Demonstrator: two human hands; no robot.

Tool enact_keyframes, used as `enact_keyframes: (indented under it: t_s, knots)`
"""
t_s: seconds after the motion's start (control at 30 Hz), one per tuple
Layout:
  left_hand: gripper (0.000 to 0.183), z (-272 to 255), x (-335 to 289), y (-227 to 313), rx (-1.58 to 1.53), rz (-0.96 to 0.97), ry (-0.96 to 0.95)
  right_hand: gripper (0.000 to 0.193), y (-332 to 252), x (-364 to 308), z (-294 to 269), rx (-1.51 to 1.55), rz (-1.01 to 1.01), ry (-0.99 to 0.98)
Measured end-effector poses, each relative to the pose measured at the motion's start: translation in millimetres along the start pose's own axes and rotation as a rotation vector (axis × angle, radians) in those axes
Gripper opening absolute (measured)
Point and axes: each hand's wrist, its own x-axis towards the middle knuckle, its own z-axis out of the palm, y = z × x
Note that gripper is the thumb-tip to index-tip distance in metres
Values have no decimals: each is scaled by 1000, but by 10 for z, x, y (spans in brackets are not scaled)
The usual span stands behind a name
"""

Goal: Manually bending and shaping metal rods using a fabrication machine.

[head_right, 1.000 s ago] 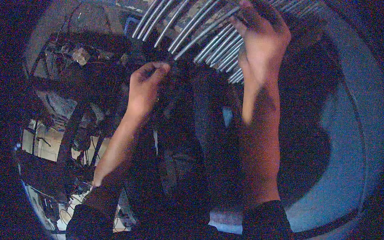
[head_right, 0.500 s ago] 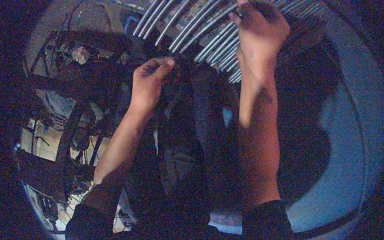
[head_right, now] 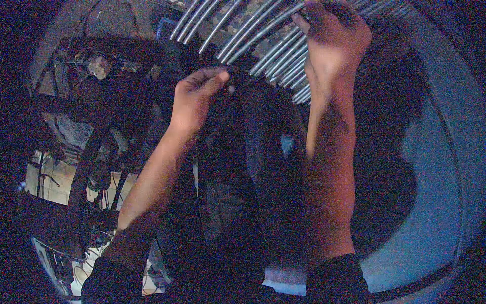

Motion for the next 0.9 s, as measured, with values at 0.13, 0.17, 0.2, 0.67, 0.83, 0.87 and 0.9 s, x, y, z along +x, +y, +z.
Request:
enact_keyframes:
  t_s: [0.13, 0.17, 0.2, 0.67, 0.83, 0.87, 0.9]
  knots:
    - [16, 5, 52, -24, -100, 23, -49, 24, -14, 2, -22, 44, -1, -58]
    - [17, -2, 56, -27, -95, 4, -47, 24, -21, -11, -5, 44, 0, -58]
    - [17, -11, 60, -31, -95, 3, -46, 25, -34, -24, 16, 1, 6, -42]
    - [20, -14, 105, -84, -131, 12, -150, 25, -39, 24, -60, -35, 19, -92]
    - [19, -37, 99, -112, -179, 4, -161, 23, -54, -11, -29, 91, 33, -111]
    - [19, -29, 96, -109, -173, 11, -177, 23, -79, -14, -15, 87, 29, -112]
    - [19, -17, 84, -104, -177, 13, -179, 24, -105, -17, 3, 6, 36, -80]
